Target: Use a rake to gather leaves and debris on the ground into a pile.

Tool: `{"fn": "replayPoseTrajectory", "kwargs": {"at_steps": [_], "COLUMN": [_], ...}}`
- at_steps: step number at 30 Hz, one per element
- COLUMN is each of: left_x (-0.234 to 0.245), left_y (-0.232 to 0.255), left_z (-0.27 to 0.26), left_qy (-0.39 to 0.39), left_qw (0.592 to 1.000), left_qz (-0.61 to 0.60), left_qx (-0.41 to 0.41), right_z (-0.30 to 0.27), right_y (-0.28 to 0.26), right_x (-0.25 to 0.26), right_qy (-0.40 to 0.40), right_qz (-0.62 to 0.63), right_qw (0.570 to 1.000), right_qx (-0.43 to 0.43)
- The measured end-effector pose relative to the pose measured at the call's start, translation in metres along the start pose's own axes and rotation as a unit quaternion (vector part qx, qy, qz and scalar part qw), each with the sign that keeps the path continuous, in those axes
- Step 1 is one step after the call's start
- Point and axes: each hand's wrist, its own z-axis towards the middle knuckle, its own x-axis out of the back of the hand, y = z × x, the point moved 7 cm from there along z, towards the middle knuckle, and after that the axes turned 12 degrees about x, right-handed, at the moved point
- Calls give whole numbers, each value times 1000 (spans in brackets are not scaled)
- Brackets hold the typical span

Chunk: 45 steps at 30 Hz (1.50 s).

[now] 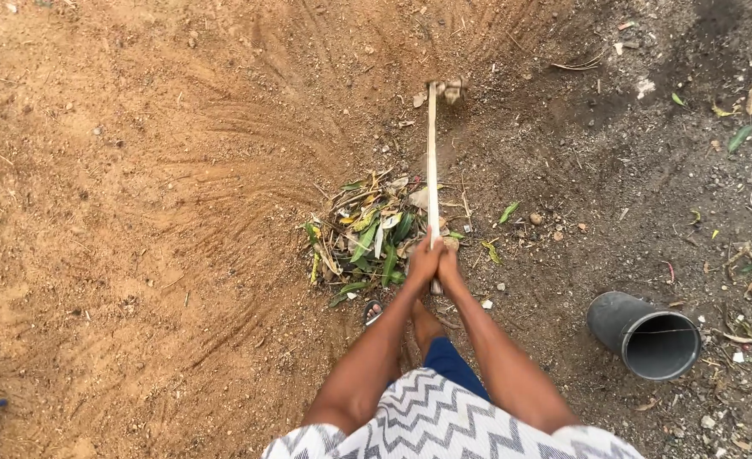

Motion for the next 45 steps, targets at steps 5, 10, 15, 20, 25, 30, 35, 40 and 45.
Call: {"fn": "replayPoseTrajectory", "kwargs": {"at_steps": [5,10,15,20,25,30,35,40,45], "left_x": [34,112,172,162,136,104,105,134,157], "left_y": [35,-46,-153,-17,19,105,85,-37,-15], "left_z": [59,81,-31,-140,-34,56,48,-19,-131], "left_qy": [68,146,116,178,166,148,150,144,182], "left_qw": [995,955,988,962,979,986,977,962,952], "left_qz": [64,257,85,153,95,70,130,199,180], "left_qx": [28,20,48,141,70,6,73,120,168], "right_z": [43,-55,-129,-147,-31,141,67,-83,-143], "right_y": [-35,-37,173,8,-36,-14,-44,67,38], "right_x": [-57,-109,-200,-167,-145,-125,-129,-142,-172], "right_qy": [2,-20,-37,-52,-30,-37,-51,-50,-45], "right_qz": [113,150,210,102,114,132,219,126,118], "right_qw": [989,978,962,986,992,991,965,966,987], "right_qx": [-98,-147,-169,-119,32,-12,-137,-221,-97]}}
